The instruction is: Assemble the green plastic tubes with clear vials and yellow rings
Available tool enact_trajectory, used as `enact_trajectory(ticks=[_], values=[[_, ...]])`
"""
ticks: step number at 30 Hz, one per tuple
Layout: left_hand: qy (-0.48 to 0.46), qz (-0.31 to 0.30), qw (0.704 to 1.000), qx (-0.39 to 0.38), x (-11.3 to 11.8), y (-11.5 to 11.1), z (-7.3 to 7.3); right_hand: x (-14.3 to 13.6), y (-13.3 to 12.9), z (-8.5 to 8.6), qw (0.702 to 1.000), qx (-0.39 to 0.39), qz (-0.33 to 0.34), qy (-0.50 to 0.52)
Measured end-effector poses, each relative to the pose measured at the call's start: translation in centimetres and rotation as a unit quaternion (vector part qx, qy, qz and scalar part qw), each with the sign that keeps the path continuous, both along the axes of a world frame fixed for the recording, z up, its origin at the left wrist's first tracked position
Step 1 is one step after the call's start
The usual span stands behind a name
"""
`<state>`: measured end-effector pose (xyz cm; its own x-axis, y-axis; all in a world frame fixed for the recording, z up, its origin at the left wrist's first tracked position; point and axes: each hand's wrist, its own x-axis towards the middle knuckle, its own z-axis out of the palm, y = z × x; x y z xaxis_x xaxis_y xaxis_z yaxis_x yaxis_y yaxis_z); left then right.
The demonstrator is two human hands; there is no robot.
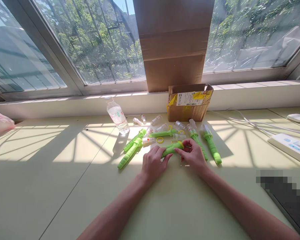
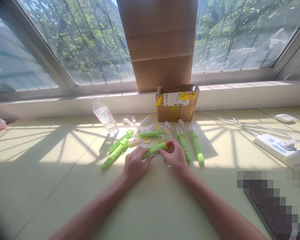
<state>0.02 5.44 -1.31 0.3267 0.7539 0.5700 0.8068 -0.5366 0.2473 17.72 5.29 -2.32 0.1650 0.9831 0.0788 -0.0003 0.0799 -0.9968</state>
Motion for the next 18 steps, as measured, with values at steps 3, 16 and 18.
enact_trajectory(ticks=[3,16,18], values=[[-0.01,-0.002,1.0,-0.017,-0.02,0.09,-0.03,0.05,-0.04,-0.04,1.0,-0.002,-0.001,-0.004],[-0.119,-0.023,0.98,-0.16,-0.3,0.84,0.67,0.07,-0.05,-0.13,1.0,-0.019,0.016,-0.006],[-0.139,-0.024,0.972,-0.186,-0.35,0.99,0.81,0.06,-0.1,-0.16,1.0,-0.019,0.018,-0.01]])
